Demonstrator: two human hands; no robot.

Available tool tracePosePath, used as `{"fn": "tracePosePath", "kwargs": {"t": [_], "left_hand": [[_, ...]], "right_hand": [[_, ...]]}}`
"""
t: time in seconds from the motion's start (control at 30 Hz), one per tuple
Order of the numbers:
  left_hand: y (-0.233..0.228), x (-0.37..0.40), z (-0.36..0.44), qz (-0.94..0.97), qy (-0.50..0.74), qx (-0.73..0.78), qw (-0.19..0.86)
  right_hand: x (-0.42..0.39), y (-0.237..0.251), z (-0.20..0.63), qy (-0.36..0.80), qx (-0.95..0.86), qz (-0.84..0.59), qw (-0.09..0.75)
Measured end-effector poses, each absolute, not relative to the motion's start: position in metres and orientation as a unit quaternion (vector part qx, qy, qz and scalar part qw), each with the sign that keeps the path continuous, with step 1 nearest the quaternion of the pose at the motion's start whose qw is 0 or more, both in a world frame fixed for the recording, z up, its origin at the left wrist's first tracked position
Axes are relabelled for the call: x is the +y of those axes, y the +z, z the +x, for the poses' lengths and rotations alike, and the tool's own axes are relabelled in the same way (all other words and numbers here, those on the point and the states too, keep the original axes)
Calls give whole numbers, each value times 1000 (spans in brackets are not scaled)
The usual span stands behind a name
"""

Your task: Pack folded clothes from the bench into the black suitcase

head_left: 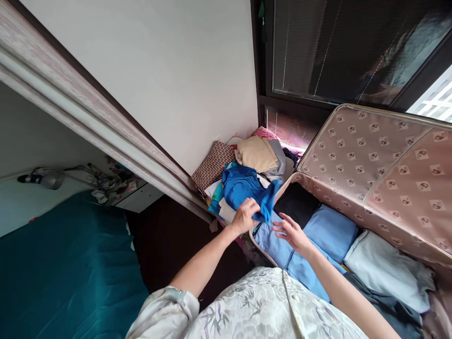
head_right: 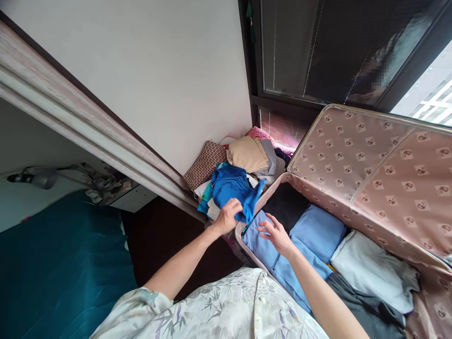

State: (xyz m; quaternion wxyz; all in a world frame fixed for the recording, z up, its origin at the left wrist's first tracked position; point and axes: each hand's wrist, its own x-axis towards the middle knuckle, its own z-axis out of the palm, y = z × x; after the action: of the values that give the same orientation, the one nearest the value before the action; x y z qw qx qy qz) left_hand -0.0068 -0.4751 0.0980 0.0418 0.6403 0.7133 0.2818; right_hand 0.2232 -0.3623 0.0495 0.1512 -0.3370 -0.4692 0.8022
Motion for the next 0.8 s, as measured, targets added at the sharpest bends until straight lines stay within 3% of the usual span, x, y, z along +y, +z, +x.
{"fn": "tracePosePath", "kwargs": {"t": [0.07, 0.17, 0.27, 0.4, 0.53, 0.67, 0.8], "left_hand": [[88, -493, 21, 720, 209, 658, 70], [78, -511, 38, 758, 173, 610, 153], [82, -509, 20, 721, 267, 602, 215], [100, -470, -42, 548, 349, 748, 139], [112, -411, -103, 397, 228, 884, 94], [104, -368, -121, 343, 86, 914, 200], [86, -354, -112, 349, 39, 897, 268]], "right_hand": [[-364, 56, 210, 862, -358, -332, 137], [-372, 47, 196, 857, -311, -387, 140], [-384, 30, 192, 831, -300, -443, 152], [-393, 19, 194, 829, -276, -455, 168], [-391, 22, 195, 820, -285, -464, 176], [-388, 25, 196, 829, -283, -450, 175], [-388, 25, 198, 834, -272, -452, 159]]}}
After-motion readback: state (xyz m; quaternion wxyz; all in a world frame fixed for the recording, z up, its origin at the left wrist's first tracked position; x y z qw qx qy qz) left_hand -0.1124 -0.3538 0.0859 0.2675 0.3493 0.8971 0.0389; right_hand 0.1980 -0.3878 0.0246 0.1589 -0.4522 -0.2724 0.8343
